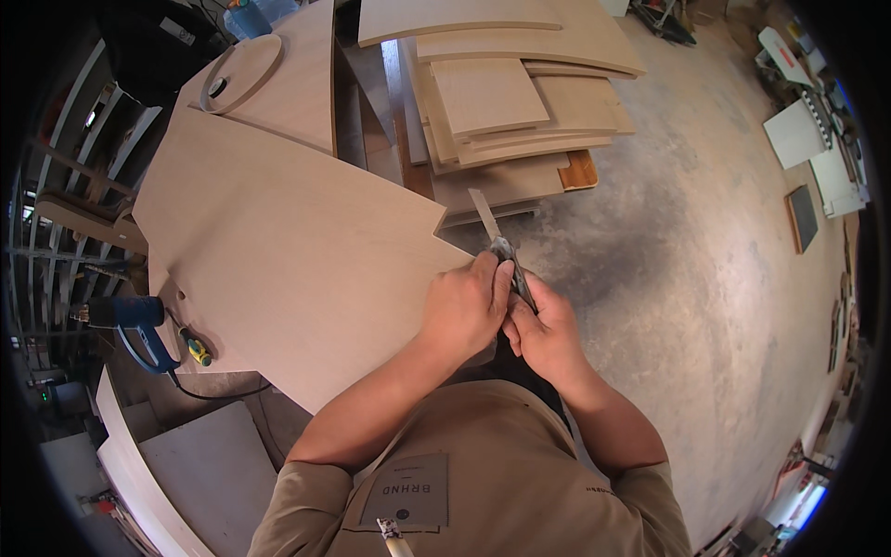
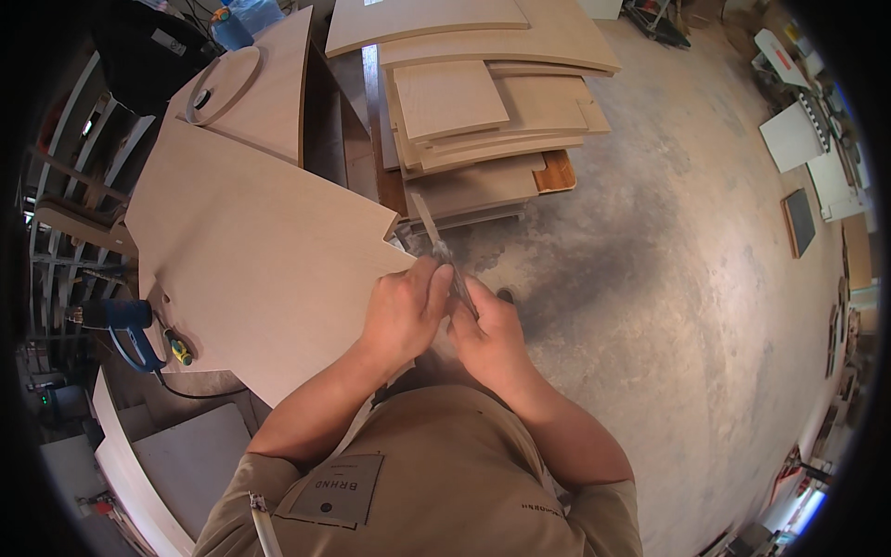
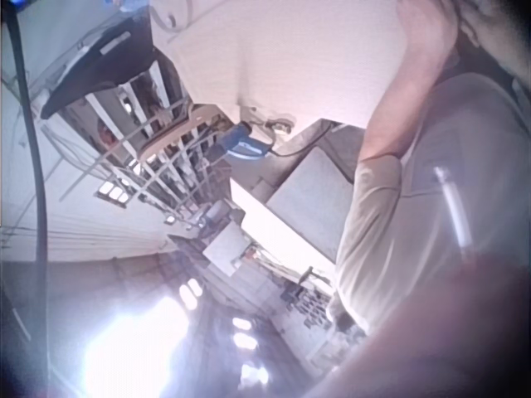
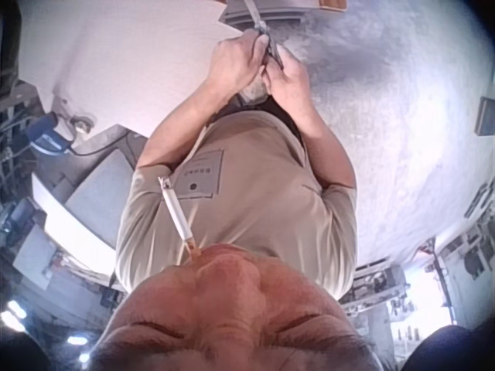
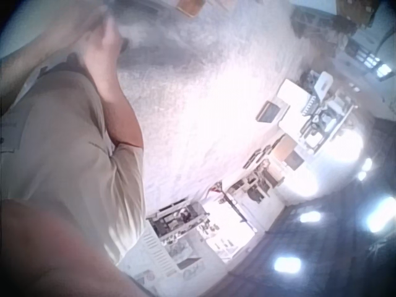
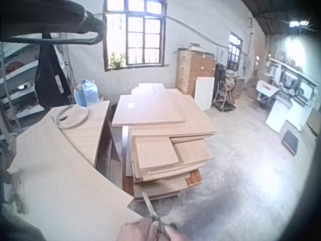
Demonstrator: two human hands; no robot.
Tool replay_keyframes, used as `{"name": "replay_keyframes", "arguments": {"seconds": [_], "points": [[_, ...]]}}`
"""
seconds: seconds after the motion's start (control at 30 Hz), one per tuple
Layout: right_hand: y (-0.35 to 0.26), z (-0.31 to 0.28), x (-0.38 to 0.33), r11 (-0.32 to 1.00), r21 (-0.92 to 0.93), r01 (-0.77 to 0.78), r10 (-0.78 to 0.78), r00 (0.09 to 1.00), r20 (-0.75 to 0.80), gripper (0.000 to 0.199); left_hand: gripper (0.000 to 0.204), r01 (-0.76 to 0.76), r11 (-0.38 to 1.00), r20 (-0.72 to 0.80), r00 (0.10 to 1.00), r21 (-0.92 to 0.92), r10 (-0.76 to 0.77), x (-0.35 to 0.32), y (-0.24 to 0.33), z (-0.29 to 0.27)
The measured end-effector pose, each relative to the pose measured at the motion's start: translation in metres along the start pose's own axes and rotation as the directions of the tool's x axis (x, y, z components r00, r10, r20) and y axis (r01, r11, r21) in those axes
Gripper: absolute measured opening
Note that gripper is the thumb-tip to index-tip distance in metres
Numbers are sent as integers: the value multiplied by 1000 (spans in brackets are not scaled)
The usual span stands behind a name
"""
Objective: The person trims the edges of a large wooden board using a utility knife and a screwdriver. They also use a heat gun to apply heat to the board's surface. The person works on the board at a workbench in a workshop.
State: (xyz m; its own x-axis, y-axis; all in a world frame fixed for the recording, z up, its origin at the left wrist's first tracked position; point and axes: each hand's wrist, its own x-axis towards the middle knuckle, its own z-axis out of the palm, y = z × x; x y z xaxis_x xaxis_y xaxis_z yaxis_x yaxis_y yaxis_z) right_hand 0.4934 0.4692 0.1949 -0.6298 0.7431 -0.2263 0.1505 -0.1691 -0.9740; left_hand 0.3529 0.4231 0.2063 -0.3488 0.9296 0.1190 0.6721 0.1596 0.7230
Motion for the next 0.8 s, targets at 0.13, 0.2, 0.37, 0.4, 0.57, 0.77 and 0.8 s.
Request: {"name": "replay_keyframes", "arguments": {"seconds": [0.13,0.2,0.37,0.4,0.57,0.77,0.8], "points": [[1,-1,-3,998,56,1,1,999,-37,41,21,-14,1000,1,1000,7,14,-2,-1,1],[1,-4,-4,988,125,-86,89,996,-19,43,20,-31,999,-9,999,-5,31,-2,-1,2],[7,-13,-5,994,103,-47,52,998,-41,47,18,-132,990,-64,990,-54,129,-4,1,1],[9,-14,-7,994,99,-35,39,999,-39,47,18,-97,989,-49,995,-110,92,-5,2,0],[12,-14,-14,999,47,22,-18,997,-77,48,21,45,974,106,994,-220,-22,-7,3,-5],[11,-18,-16,997,-52,63,-68,993,-98,47,16,-139,979,-5,990,-152,140,-7,6,4],[11,-19,-16,995,-69,70,-77,992,-99,47,17,-179,978,-20,984,-108,178,-7,6,4]]}}
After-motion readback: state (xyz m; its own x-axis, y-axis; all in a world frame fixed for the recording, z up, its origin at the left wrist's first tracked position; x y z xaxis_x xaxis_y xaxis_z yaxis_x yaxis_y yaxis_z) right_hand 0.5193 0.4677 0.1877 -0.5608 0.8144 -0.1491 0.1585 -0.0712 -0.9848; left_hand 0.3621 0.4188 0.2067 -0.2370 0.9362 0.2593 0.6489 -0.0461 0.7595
